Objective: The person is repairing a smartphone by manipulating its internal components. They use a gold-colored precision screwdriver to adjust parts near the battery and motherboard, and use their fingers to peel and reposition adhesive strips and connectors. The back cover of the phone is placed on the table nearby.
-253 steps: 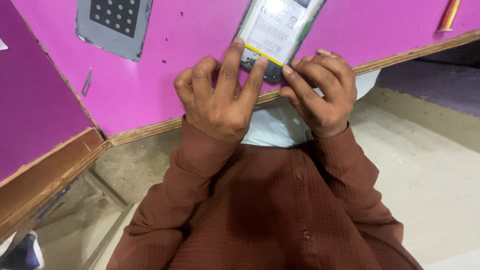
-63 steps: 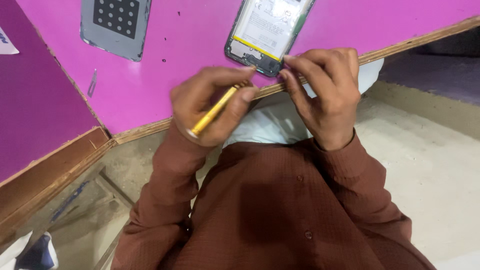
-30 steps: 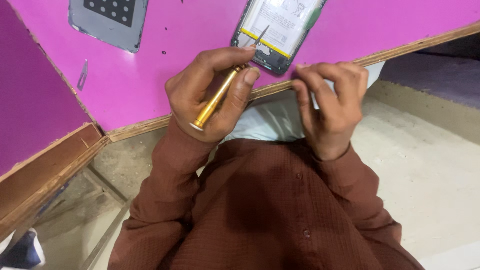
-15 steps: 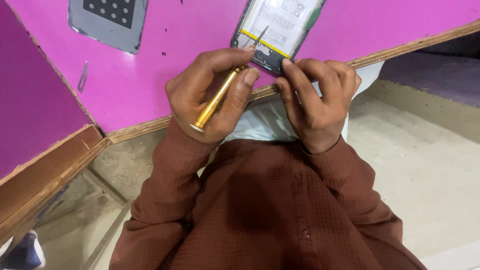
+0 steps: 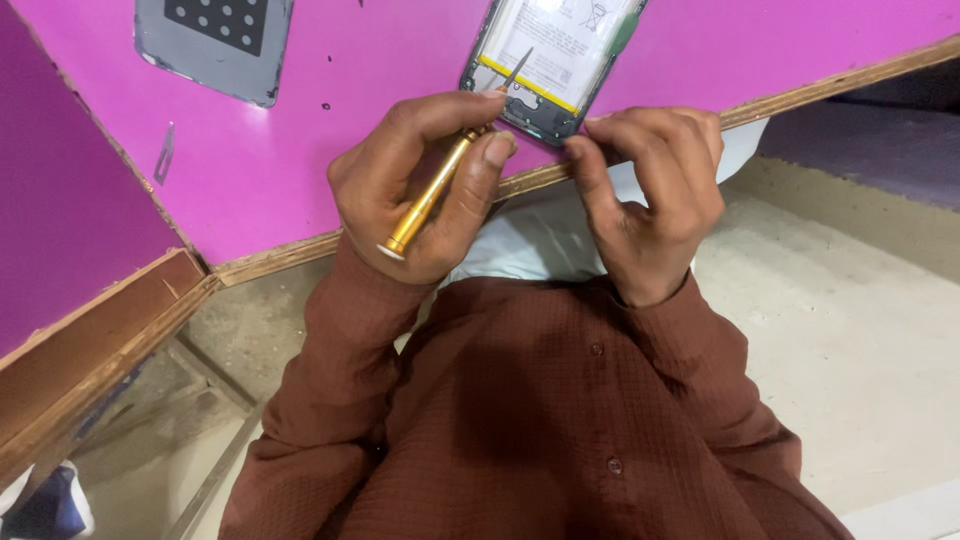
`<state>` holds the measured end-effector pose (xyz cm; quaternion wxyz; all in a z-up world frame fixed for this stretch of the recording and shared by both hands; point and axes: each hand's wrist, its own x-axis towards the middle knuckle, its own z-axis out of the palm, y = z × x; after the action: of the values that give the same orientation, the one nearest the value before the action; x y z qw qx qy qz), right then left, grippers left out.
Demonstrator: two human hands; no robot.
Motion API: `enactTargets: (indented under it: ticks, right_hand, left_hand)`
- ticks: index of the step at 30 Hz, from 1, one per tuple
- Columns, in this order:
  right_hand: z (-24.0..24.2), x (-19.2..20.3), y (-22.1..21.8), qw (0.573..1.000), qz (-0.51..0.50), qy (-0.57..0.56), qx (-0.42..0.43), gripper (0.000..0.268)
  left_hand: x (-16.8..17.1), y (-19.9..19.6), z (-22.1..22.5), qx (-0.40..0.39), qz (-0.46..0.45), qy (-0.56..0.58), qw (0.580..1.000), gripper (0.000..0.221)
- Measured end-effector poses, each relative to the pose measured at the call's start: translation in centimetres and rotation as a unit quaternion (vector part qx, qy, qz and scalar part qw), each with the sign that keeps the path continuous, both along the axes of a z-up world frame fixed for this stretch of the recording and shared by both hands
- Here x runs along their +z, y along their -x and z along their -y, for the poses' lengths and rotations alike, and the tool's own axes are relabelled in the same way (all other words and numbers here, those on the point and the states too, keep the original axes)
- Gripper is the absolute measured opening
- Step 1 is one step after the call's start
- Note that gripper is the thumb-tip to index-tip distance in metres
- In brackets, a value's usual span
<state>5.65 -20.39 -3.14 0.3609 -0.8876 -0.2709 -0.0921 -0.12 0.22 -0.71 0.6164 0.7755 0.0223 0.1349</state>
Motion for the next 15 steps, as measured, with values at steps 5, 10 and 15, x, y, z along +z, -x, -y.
enactTargets:
  ticks: [5,10,15]
  right_hand:
    - [-0.8,0.2,-0.5,1.0,-0.01,0.016,-0.013,0.029]
    - [-1.2,0.6,-0.4,0.999,-0.032,0.003,-0.021,0.025]
    - [-1.4,1.1,-0.4,0.999,-0.042,0.0,-0.023,0.017]
  left_hand:
    - [-0.1,-0.1,0.1,0.002,0.012,0.0,1.0,0.015]
    - [0.3,0.1,0.0,0.003,-0.013,0.01,1.0,0.016]
    - [0.1,0.0,0.0,0.001,-0.001,0.002,1.0,0.015]
